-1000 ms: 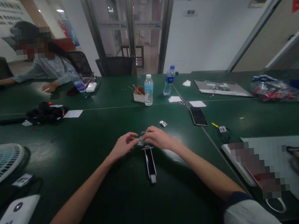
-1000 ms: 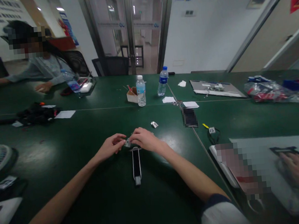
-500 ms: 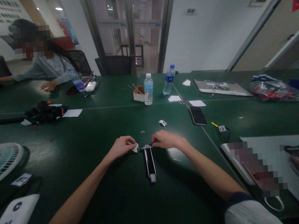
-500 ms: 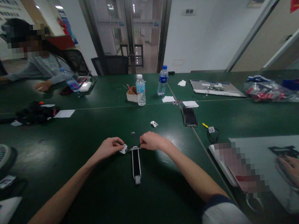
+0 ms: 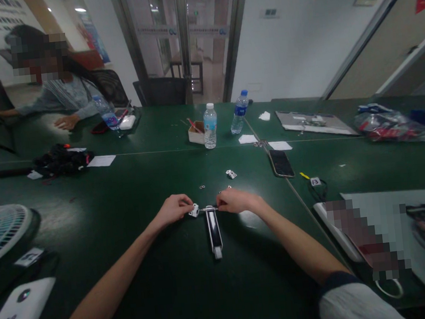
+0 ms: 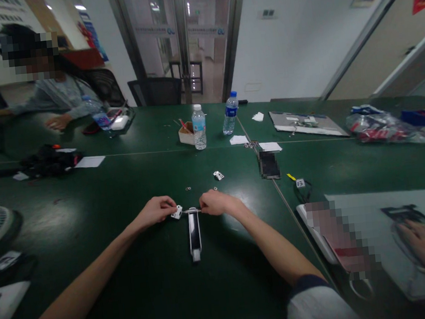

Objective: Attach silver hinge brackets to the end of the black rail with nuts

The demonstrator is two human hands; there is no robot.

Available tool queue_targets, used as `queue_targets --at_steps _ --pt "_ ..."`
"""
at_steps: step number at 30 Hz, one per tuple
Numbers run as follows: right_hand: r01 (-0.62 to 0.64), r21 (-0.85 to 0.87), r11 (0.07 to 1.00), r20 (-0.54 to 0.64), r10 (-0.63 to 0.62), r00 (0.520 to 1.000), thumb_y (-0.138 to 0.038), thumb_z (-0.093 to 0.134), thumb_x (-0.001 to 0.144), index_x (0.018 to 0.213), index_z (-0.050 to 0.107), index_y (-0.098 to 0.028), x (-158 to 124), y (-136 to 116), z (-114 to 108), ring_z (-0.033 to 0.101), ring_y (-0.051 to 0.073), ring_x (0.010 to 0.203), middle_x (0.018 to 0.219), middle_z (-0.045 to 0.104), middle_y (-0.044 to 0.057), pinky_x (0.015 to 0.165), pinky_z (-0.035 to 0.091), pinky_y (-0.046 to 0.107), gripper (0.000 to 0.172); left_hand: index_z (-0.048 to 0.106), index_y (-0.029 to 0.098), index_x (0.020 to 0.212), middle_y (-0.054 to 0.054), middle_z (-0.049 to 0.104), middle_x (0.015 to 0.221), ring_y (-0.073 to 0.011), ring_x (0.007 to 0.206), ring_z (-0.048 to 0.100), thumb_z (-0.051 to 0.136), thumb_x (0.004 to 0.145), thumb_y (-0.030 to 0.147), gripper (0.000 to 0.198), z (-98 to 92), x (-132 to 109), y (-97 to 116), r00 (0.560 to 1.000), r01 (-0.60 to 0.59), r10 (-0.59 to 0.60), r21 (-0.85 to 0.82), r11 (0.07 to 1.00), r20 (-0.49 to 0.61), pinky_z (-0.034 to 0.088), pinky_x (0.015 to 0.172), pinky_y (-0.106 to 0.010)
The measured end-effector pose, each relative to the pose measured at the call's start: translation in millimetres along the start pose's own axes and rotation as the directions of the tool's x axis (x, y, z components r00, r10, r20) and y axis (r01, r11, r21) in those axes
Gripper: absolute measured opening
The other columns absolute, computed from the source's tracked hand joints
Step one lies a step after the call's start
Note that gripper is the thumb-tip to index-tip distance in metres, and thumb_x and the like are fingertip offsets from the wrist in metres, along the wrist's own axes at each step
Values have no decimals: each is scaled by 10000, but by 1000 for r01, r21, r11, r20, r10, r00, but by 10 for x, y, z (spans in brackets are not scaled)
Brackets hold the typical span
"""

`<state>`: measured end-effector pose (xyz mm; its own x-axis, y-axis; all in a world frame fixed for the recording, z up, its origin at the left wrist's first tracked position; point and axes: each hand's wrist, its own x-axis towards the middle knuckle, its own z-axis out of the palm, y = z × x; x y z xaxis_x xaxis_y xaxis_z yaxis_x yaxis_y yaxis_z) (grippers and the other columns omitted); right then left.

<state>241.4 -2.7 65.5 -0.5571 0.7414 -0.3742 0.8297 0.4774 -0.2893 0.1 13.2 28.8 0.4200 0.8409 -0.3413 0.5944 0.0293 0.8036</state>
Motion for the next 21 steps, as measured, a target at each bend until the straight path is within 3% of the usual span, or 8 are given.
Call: queue_targets --at_steps 6,21 --pt "4 15 1000 -10 -4 1000 -223 566 874 936 721 -180 16 15 23 649 156 756 851 723 53 635 402 220 173 651 123 928 -31 655 717 -88 498 484 649 763 400 323 11 -36 66 999 25 -23 -60 998 26 323 433 -193" --pt "8 -15 1000 -23 -8 1000 -209 577 860 891 724 -174 -16 -43 -6 642 160 712 802 719 59 575 375 223 154 632 133 943 -40 676 753 -110 527 544 616 799 392 297 53 -57 62 999 -13 12 41 999 35 401 469 -209"
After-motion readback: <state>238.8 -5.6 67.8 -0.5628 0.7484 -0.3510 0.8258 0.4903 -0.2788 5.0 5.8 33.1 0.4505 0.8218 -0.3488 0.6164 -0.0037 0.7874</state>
